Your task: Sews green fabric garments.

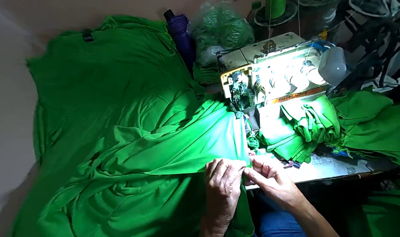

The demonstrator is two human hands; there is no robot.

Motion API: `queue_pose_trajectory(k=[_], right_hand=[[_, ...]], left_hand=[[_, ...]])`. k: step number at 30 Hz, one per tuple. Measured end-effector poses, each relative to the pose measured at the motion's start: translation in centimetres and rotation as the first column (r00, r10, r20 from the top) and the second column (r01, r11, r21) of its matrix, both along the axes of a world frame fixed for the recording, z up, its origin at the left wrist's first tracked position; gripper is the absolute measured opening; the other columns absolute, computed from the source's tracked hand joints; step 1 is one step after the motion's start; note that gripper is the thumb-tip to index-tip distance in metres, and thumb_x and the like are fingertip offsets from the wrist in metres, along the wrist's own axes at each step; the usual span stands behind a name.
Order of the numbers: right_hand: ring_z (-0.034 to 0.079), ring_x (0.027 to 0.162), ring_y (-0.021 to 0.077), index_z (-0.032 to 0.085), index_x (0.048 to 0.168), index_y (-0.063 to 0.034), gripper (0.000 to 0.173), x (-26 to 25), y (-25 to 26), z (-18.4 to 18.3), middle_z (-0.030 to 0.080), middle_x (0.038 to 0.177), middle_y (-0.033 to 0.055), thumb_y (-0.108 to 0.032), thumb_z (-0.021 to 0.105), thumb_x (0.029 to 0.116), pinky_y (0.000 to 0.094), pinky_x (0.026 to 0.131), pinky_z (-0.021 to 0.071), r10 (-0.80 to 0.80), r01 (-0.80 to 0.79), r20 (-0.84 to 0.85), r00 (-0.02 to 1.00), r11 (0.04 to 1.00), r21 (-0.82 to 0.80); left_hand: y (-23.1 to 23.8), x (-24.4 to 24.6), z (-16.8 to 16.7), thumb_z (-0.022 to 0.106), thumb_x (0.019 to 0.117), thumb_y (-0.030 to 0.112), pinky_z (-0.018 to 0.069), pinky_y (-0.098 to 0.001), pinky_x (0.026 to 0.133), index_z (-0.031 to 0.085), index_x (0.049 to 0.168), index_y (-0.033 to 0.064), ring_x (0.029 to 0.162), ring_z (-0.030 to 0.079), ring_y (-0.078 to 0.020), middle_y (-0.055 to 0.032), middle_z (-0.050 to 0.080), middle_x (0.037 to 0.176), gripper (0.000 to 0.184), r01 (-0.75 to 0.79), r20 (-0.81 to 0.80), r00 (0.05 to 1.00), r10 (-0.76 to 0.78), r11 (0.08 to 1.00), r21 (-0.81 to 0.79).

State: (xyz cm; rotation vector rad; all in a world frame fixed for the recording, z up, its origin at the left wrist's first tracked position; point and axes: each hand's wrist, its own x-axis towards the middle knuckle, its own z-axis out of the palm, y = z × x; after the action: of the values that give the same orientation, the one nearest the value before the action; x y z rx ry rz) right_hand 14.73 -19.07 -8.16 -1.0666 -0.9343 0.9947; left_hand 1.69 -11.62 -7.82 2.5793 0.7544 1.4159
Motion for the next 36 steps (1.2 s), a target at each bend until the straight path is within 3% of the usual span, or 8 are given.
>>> queue_pose_trajectory(k=[5,10,14,17,20,25,28,36], right_hand=[[0.073,0.078,0.0042,0.062,0.105,-0.0026,0.021,-0.3,-0.3,0.4,0.072,0.086,-0.004,-0.006,0.042,0.1045,0.0229,0.077,0.0627,0.004,-0.005,-0.019,1.0,0.999,-0.043],[0.07,0.072,0.0011,0.065,0.1,-0.0028,0.02,-0.2,0.3,0.2,0.07,0.08,-0.005,-0.005,0.046,0.1042,0.0189,0.069,0.0608,-0.07,0.069,0.038,0.997,0.997,0.026],[0.064,0.071,-0.0057,0.068,0.106,0.0031,0.02,-0.4,-0.1,0.4,0.072,0.084,-0.0053,-0.005,0.052,0.0978,0.0121,0.066,0.0541,-0.237,0.211,0.182,0.954,0.966,0.15],[0.068,0.074,-0.0034,0.067,0.11,0.008,0.024,-1.1,-0.4,-0.1,0.074,0.088,-0.0021,-0.003,0.052,0.0954,0.0142,0.068,0.0574,-0.312,0.278,0.181,0.933,0.941,0.191],[0.074,0.075,0.0068,0.061,0.12,0.0133,0.029,-1.4,-0.2,-0.6,0.076,0.093,0.0031,0.003,0.05,0.0956,0.0224,0.068,0.0637,-0.331,0.31,0.08,0.94,0.929,0.199],[0.071,0.072,0.0048,0.048,0.136,0.0165,0.042,0.7,3.2,-0.6,0.073,0.1,0.0065,0.003,0.05,0.0962,0.0223,0.067,0.0632,-0.338,0.291,0.154,0.928,0.919,0.267],[0.066,0.071,-0.0031,0.065,0.123,0.0092,0.033,2.0,5.5,-0.5,0.073,0.09,0.004,-0.003,0.052,0.0958,0.0148,0.067,0.0571,-0.435,0.367,0.323,0.84,0.896,0.251],[0.066,0.063,0.0059,0.064,0.132,-0.0008,0.036,3.1,6.0,-0.3,0.072,0.089,0.008,-0.01,0.049,0.1002,0.0237,0.061,0.0573,-0.361,0.362,0.498,0.788,0.927,0.099]], left_hand=[[-1.0,-0.2,-0.6,0.065,0.0895,0.004,0.0517,-0.0274,0.088,0.08,0.093,0.0054,0.09,0.068,-0.0204,-0.0092,0.074,0.089,0.016,-0.03,-0.082,0.996,0.029,1.0,-0.001],[-0.6,-0.4,-2.5,0.068,0.0922,0.017,0.0467,-0.0264,0.096,0.075,0.091,0.0105,0.098,0.067,-0.0135,-0.0055,0.075,0.095,0.01,0.014,0.089,0.996,-0.018,0.999,0.043],[1.5,-0.9,-2.9,0.062,0.0889,0.054,0.024,-0.0591,0.115,0.061,0.121,0.0166,0.131,0.055,-0.0299,-0.0115,0.066,0.128,0.05,-0.152,-0.165,0.971,0.175,0.978,0.146],[3.0,-0.8,-2.4,0.061,0.0861,0.023,0.032,-0.0624,0.107,0.079,0.11,0.0178,0.12,0.064,-0.0325,-0.0121,0.074,0.116,0.03,-0.244,-0.125,0.955,0.271,0.951,0.192],[3.0,-0.4,-2.0,0.061,0.0917,0.015,0.0382,-0.0434,0.093,0.081,0.098,0.0164,0.099,0.065,-0.0227,-0.0077,0.074,0.097,0.021,-0.252,-0.024,0.964,0.263,0.942,0.221],[4.5,1.3,-0.8,0.062,0.0828,0.005,0.0423,-0.0428,0.078,0.082,0.102,0.0124,0.087,0.065,-0.0268,-0.011,0.074,0.096,0.029,-0.272,-0.053,0.957,0.285,0.947,0.172],[5.7,2.6,1.2,0.066,0.0767,-0.002,0.0456,-0.047,0.072,0.081,0.106,0.0118,0.088,0.067,-0.0313,-0.0137,0.073,0.099,0.036,-0.272,-0.154,0.948,0.279,0.96,0.066],[10.5,5.0,4.7,0.069,0.0922,0.005,0.0521,-0.0544,0.085,0.076,0.119,0.0104,0.109,0.065,-0.0351,-0.0178,0.068,0.118,0.028,-0.307,-0.33,0.923,0.197,0.896,-0.321]])
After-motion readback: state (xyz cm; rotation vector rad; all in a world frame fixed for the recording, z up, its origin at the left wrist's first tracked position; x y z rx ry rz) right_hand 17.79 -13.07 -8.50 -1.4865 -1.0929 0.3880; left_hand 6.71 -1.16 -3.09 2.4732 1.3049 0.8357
